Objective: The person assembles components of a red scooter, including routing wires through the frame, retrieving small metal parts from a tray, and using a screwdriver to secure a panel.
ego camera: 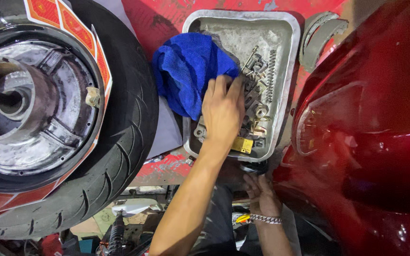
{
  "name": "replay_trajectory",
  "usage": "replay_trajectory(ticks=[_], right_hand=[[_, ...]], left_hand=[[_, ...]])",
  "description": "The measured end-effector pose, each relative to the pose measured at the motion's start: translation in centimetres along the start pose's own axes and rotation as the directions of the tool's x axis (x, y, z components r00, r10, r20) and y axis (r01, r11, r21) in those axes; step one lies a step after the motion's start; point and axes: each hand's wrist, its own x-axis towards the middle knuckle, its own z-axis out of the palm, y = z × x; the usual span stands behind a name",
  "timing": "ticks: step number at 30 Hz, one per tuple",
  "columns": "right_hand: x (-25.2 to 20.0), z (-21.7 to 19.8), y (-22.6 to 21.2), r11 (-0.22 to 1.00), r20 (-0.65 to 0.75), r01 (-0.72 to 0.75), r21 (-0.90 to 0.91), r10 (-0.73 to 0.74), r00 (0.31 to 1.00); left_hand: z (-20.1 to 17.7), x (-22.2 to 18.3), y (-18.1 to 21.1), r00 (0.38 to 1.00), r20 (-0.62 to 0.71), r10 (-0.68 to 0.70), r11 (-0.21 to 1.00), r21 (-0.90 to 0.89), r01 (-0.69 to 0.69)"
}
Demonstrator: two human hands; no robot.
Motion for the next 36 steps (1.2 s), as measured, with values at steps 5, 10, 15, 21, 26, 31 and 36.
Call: replay_trajectory(ticks=[5,10,15,21,26,31,36], right_hand=[[-0.5,-0.3,0.5,0.994,-0.034,-0.108,-0.026,0.107,0.994],[-3.4,0.0,1.0,0.995,0.031,-0.08,-0.052,0.082,0.996],[-6.1,1.8,-0.2,0.967,0.096,-0.031,-0.251,0.056,0.994],[-14.6,1.9,-1.9,0.792,0.402,0.354,-0.498,-0.151,0.903],[-25.2,-0.1,-6.8,0.487,0.485,0.577,-0.656,-0.313,0.816],[-32.4,-4.4,-12.7,0.052,0.589,0.933,-0.356,-0.763,0.267],[-32.3,-8.4,-22.2,-0.594,0.856,0.642,-0.486,-0.472,0.211]], left_hand=[[1.8,1.6,-0.1,0.998,0.045,-0.042,0.997,0.065,0.039],[2.7,2.1,-0.1,0.995,0.096,-0.038,0.985,0.174,0.02],[1.4,3.2,0.2,0.987,0.131,-0.09,0.986,0.148,0.07],[-4.7,-0.1,1.1,0.993,0.02,-0.117,0.967,-0.227,0.118],[-6.1,-4.0,1.2,0.842,0.139,-0.522,0.679,-0.529,0.509],[-7.7,-8.0,2.8,0.773,0.166,-0.613,0.464,-0.716,0.522],[-9.1,-19.1,9.0,0.601,0.405,-0.689,-0.083,-0.868,0.489]])
